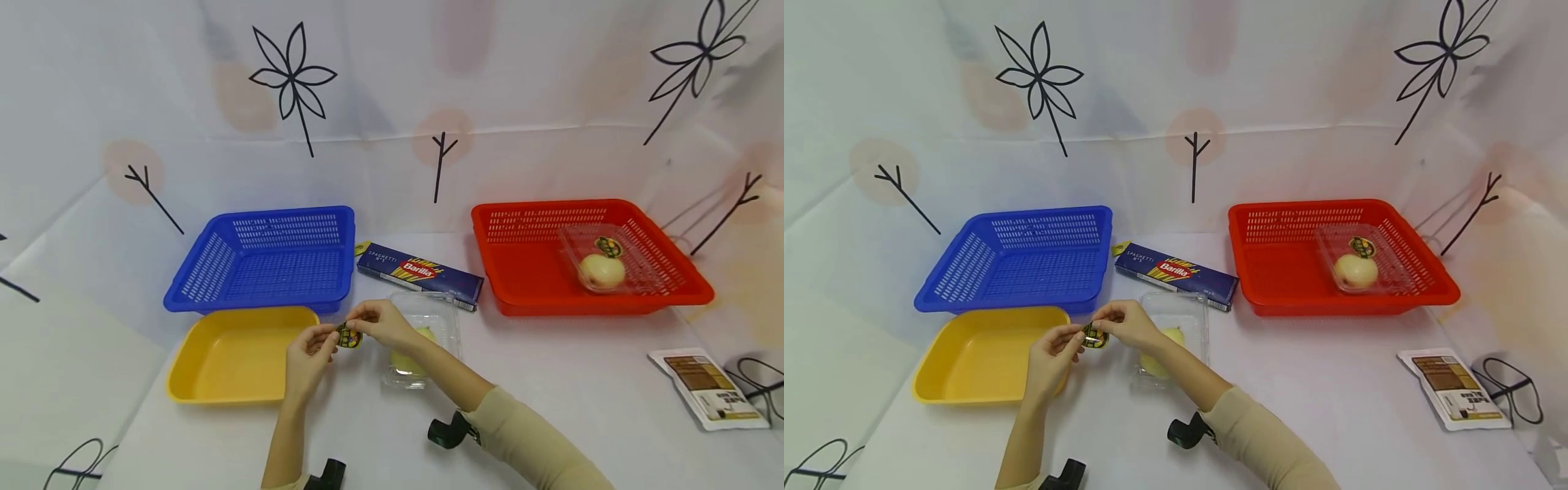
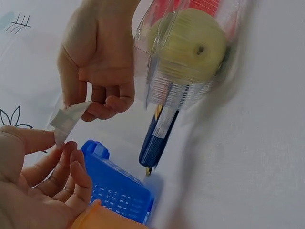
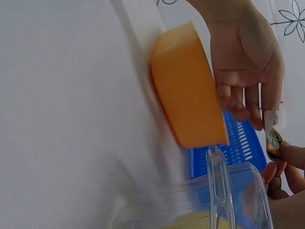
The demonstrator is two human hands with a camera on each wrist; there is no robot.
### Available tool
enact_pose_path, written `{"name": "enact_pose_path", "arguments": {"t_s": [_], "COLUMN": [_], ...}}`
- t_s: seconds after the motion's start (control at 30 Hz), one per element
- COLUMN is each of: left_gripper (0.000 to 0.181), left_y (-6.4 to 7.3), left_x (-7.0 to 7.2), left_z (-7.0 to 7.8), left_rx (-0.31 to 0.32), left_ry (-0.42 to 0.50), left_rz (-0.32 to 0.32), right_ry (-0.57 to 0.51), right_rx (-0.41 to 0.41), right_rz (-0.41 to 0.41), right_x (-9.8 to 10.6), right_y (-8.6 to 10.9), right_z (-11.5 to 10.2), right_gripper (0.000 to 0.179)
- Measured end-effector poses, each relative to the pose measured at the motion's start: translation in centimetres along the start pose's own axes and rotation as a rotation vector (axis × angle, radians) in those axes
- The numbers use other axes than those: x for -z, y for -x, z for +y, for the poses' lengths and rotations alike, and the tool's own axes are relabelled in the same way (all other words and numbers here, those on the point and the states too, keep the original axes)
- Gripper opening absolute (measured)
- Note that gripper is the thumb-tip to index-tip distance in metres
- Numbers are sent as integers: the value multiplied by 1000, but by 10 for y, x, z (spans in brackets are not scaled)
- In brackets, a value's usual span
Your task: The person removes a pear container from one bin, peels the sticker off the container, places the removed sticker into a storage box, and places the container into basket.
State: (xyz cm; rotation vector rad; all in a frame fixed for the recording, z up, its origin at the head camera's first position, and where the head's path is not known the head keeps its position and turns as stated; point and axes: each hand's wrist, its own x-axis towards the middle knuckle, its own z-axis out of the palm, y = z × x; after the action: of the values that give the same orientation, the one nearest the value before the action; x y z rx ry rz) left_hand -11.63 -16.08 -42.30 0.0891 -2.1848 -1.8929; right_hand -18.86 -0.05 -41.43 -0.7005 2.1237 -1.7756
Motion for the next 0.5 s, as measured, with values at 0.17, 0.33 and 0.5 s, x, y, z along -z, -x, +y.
{"name": "enact_pose_path", "arguments": {"t_s": [0.17, 0.33, 0.5], "left_gripper": [20, 18, 18], "left_y": [0, 0, 1], "left_x": [2, 3, 0], "left_z": [1, -1, -1], "left_rx": [20, 17, 5], "left_ry": [-17, -22, -23], "left_rz": [-24, -44, -72], "right_ry": [-12, -11, 22], "right_rx": [5, 7, 10], "right_rz": [6, 16, 14], "right_x": [2, 3, 9], "right_y": [1, 2, 8], "right_z": [1, 3, -1], "right_gripper": [16, 16, 15]}}
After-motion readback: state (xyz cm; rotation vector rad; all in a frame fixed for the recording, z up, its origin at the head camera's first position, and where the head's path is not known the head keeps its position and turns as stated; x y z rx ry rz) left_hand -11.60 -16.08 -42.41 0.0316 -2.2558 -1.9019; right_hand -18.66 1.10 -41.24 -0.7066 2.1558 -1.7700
